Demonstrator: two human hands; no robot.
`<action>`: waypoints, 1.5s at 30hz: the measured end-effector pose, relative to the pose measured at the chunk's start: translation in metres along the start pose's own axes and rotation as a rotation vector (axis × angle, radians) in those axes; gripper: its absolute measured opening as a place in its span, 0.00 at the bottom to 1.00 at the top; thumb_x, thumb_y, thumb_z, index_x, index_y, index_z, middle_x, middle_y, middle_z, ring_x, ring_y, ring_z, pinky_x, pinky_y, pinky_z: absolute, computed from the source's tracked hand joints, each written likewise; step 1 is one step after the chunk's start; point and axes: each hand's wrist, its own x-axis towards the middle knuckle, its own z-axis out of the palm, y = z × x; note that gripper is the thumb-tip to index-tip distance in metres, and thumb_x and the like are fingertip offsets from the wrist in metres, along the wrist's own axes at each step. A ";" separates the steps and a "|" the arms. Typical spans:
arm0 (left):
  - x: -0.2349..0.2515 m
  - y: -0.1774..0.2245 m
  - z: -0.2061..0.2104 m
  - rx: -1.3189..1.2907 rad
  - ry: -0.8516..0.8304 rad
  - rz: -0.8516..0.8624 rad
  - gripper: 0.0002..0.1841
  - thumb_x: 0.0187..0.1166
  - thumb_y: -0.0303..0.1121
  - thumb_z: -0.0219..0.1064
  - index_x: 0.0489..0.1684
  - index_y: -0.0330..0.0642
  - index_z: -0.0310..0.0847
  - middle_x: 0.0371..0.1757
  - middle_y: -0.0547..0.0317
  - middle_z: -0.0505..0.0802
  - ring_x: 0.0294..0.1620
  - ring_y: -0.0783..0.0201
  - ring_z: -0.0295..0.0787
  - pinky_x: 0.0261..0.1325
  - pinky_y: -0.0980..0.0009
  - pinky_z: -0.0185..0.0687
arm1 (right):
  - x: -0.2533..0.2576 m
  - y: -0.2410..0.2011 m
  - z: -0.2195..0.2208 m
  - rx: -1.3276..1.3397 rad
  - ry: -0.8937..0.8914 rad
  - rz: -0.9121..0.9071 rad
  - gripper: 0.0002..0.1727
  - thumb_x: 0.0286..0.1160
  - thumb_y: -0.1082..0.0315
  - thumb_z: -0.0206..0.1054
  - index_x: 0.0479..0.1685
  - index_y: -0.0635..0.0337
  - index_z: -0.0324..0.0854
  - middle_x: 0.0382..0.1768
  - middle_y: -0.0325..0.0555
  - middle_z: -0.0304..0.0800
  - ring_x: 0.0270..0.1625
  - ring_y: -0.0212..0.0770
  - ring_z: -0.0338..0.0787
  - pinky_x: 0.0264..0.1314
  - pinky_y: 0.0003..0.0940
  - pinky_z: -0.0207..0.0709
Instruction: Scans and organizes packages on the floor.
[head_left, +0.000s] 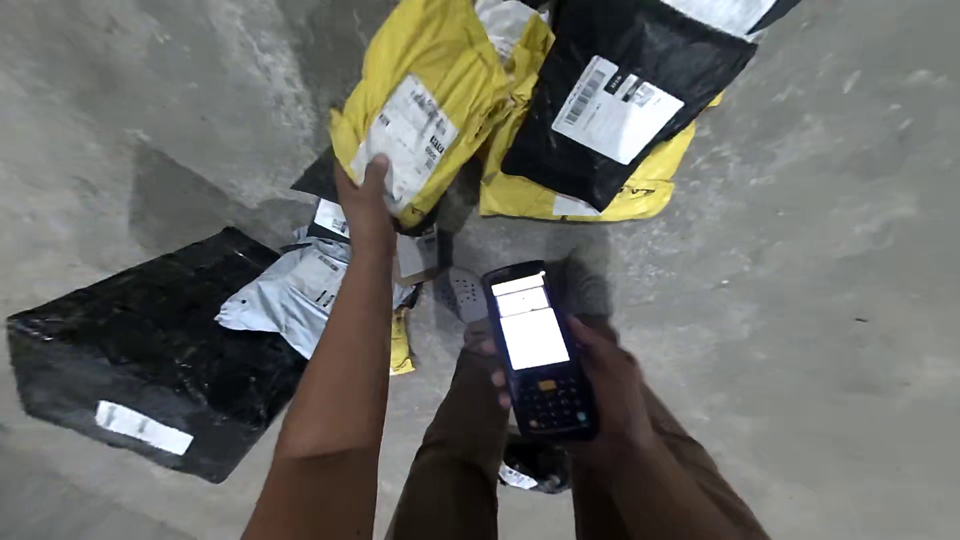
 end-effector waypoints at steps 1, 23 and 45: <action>0.008 -0.042 -0.006 -0.234 0.027 0.053 0.29 0.91 0.36 0.55 0.84 0.25 0.53 0.67 0.35 0.85 0.62 0.52 0.90 0.59 0.61 0.92 | 0.003 0.003 0.005 0.063 -0.046 0.014 0.36 0.88 0.39 0.37 0.75 0.56 0.73 0.65 0.70 0.83 0.56 0.63 0.91 0.53 0.55 0.88; -0.047 -0.078 0.005 -0.680 0.119 -0.179 0.29 0.90 0.33 0.54 0.88 0.43 0.49 0.71 0.47 0.82 0.71 0.52 0.83 0.74 0.46 0.81 | 0.029 -0.025 -0.021 -0.082 -0.215 0.181 0.35 0.74 0.41 0.64 0.73 0.56 0.72 0.66 0.66 0.83 0.54 0.60 0.92 0.52 0.51 0.89; -0.071 -0.134 0.092 0.381 0.267 -0.600 0.51 0.70 0.49 0.78 0.91 0.37 0.51 0.80 0.38 0.78 0.80 0.44 0.74 0.80 0.50 0.71 | 0.040 -0.069 -0.051 -0.234 -0.173 0.080 0.38 0.69 0.45 0.64 0.78 0.51 0.61 0.51 0.63 0.89 0.46 0.56 0.94 0.52 0.49 0.88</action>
